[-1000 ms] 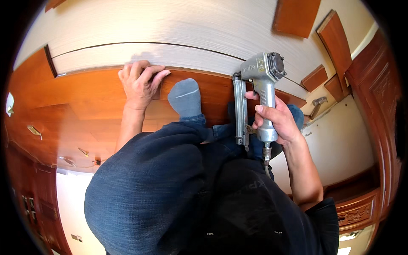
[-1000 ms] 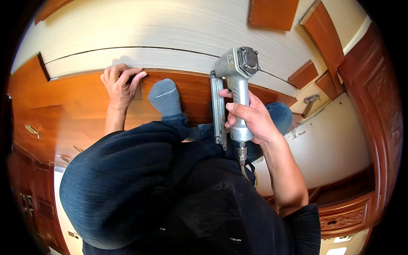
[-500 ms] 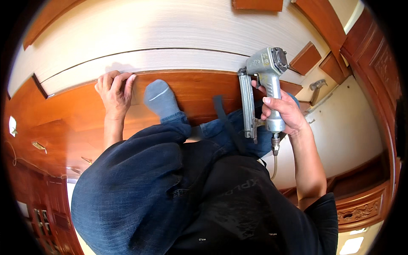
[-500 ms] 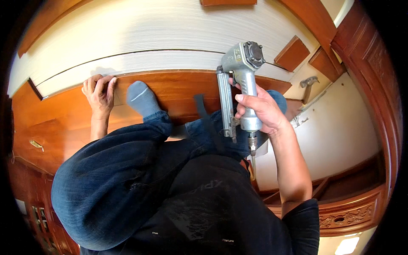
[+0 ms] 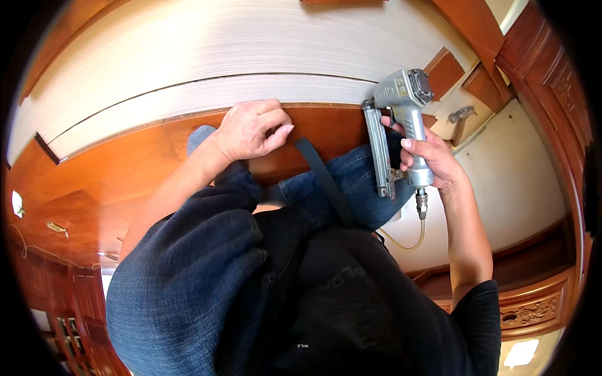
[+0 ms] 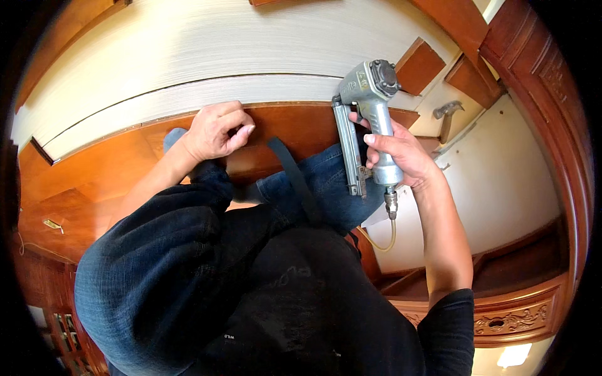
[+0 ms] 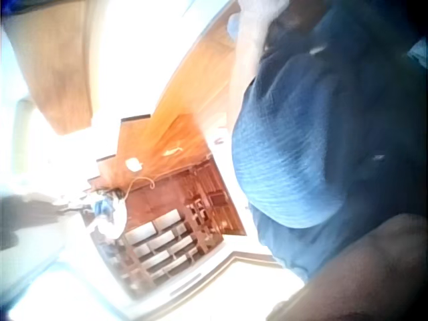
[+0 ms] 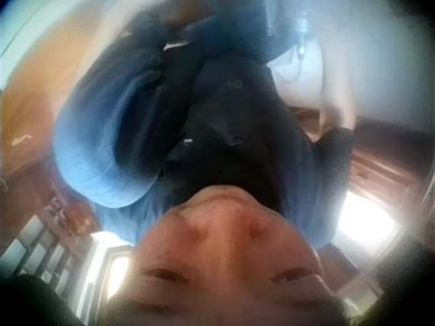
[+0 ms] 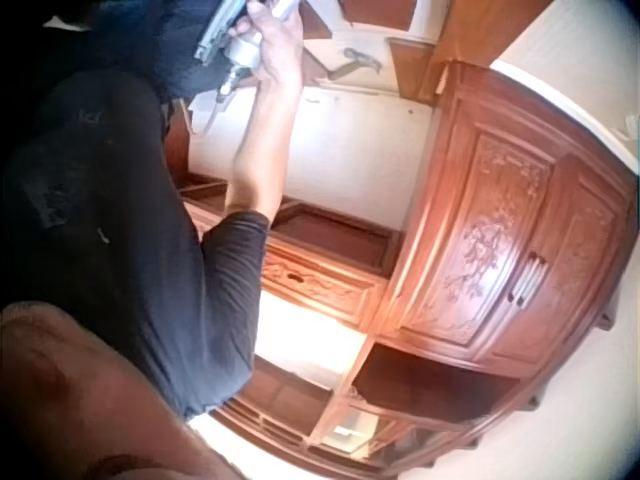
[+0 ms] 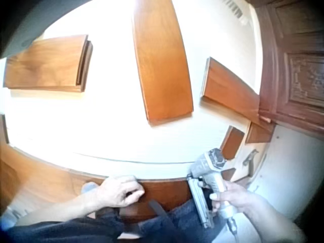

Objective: The person installs hardwood flooring planks on a subfloor. They position each plank, tap it into place with a hammer, and secure it using a pneumatic nail gun. The process is repeated for multiple planks across the room.

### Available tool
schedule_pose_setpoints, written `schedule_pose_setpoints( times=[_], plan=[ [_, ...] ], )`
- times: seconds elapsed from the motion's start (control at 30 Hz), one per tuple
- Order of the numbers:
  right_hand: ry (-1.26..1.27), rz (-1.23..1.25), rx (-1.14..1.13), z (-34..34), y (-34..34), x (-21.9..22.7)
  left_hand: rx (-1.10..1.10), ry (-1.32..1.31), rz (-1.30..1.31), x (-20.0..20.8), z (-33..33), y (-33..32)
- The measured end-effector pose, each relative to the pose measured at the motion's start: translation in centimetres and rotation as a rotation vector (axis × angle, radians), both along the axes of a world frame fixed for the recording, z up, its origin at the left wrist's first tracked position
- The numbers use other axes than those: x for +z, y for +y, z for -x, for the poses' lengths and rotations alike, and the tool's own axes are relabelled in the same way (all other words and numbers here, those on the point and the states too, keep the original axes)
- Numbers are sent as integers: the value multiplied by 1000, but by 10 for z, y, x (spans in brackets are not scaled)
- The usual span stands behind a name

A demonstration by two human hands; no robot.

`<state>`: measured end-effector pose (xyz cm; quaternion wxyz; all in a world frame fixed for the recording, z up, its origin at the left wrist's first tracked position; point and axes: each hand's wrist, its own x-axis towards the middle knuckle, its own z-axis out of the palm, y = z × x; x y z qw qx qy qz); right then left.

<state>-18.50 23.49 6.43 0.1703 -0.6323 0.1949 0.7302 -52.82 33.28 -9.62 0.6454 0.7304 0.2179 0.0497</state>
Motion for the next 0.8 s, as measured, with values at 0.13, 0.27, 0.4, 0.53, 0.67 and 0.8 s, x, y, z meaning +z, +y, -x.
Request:
schedule_pose_setpoints(
  times=[0.13,0.27,0.4,0.53,0.67,0.8],
  plan=[
    [-20,25,48,-10,-4,-1,-2,-30,-61,-2,1,-2],
    [-32,42,14,-24,-1,2,-14,-20,-80,0,4,0],
    [-50,31,-2,-39,-16,3,-47,-43,-126,-2,1,1],
    [-163,1,73,-38,-40,18,-56,-53,-157,-2,-2,3],
    [-481,-20,-67,-29,-62,78,-67,-53,-209,-1,-4,0],
    [-571,-44,-209,-42,-135,142,-82,-70,-254,-2,-4,-4]
  ],
)
